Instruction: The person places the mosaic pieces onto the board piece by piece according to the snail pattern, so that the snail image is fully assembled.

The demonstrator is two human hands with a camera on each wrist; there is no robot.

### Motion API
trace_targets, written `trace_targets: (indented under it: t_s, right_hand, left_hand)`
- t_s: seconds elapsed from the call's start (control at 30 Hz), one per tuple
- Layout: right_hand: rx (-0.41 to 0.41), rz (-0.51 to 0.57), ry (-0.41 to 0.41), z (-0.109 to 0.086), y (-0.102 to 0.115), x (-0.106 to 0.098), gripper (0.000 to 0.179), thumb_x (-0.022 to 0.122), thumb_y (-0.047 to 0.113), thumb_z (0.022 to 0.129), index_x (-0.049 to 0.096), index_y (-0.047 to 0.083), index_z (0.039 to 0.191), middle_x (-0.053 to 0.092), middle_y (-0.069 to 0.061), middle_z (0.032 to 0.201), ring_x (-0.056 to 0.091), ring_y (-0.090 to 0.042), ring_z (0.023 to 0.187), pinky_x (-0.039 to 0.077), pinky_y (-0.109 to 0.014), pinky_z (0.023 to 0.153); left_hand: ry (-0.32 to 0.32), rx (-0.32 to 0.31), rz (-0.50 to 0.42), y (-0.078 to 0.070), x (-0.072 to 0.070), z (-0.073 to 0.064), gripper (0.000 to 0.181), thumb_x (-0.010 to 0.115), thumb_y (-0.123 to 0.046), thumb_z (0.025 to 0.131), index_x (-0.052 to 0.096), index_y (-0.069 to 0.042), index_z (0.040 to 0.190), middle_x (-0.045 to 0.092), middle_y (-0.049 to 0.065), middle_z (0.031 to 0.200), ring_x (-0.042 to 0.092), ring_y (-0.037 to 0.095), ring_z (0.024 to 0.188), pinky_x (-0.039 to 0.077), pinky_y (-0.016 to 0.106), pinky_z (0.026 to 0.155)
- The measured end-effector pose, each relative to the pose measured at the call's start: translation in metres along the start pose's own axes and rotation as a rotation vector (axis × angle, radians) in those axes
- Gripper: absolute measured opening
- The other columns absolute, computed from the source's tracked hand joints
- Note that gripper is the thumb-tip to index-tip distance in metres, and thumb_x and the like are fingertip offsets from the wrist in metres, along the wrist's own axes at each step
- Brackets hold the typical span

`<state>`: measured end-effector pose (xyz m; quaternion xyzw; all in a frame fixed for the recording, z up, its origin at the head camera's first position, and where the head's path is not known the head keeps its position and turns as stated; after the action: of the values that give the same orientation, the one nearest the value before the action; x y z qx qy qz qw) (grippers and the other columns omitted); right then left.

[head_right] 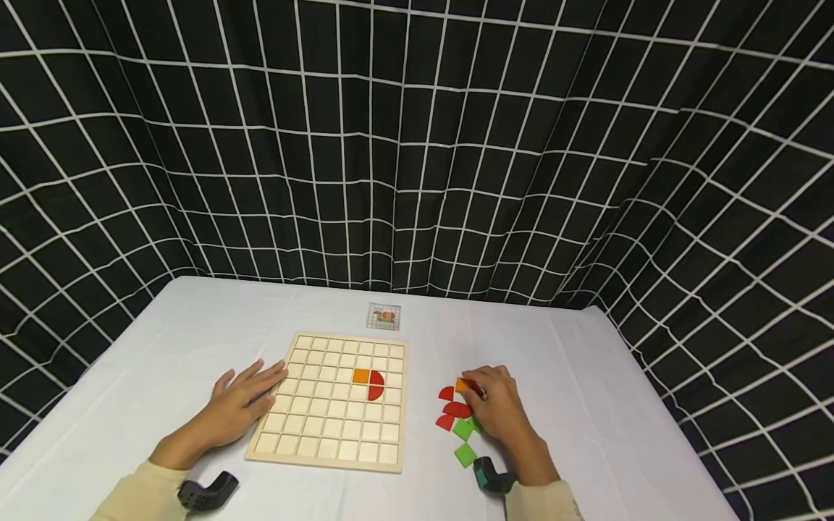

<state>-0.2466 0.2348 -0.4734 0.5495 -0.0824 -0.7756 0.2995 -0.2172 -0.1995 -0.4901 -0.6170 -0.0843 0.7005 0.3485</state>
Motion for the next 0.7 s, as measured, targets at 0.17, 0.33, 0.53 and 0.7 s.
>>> trace_targets:
  t_s: [0.17,0.33,0.53,0.7]
  right_hand:
    - [-0.035,0.028,-0.085,0.0,0.001,-0.003,0.025,0.08,0.003,0.078,0.074,0.004,0.103,0.067,-0.001,0.099,0.055,-0.018,0.092,0.051,-0.037,0.074]
    - [-0.05,0.067,-0.141,0.002,0.006,-0.008,0.024,0.08,0.001,0.078,0.075,0.003,0.101,0.066,-0.003,0.098,0.055,-0.019,0.093,0.051,-0.037,0.072]
    - [-0.073,0.094,-0.153,0.004,0.018,-0.015,0.024,0.078,-0.001,0.078,0.075,0.004,0.101,0.065,-0.002,0.099,0.053,-0.017,0.093,0.05,-0.033,0.065]
    - [-0.172,0.122,-0.179,0.006,0.033,-0.02,0.026,0.079,-0.004,0.076,0.075,0.004,0.1,0.065,-0.002,0.098,0.053,-0.018,0.094,0.049,-0.03,0.058]
  left_hand:
    - [-0.007,0.007,-0.009,0.002,0.001,0.0,0.042,0.055,-0.014,0.097,0.053,-0.004,0.138,0.042,0.009,0.148,0.024,0.043,0.138,-0.001,0.065,0.105]
    - [-0.014,0.011,-0.01,0.004,0.001,0.0,0.042,0.055,-0.015,0.097,0.053,-0.005,0.138,0.041,0.008,0.148,0.024,0.042,0.138,-0.001,0.064,0.106]
    - [-0.002,0.009,-0.008,0.004,0.001,0.0,0.043,0.055,-0.016,0.098,0.052,-0.005,0.139,0.04,0.009,0.149,0.023,0.042,0.139,-0.002,0.064,0.105]
    - [0.008,0.004,0.01,0.004,0.001,0.0,0.043,0.056,-0.016,0.097,0.053,-0.005,0.139,0.04,0.009,0.149,0.023,0.043,0.138,-0.002,0.064,0.106]
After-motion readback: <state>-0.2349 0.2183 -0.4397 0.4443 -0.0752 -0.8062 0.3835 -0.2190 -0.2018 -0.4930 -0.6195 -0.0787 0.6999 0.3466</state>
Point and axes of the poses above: each hand's wrist, its own z-axis towards the middle knuckle, its own x-axis out of the palm, y = z × x, the point moved 3 cm from there along z, towards the middle knuckle
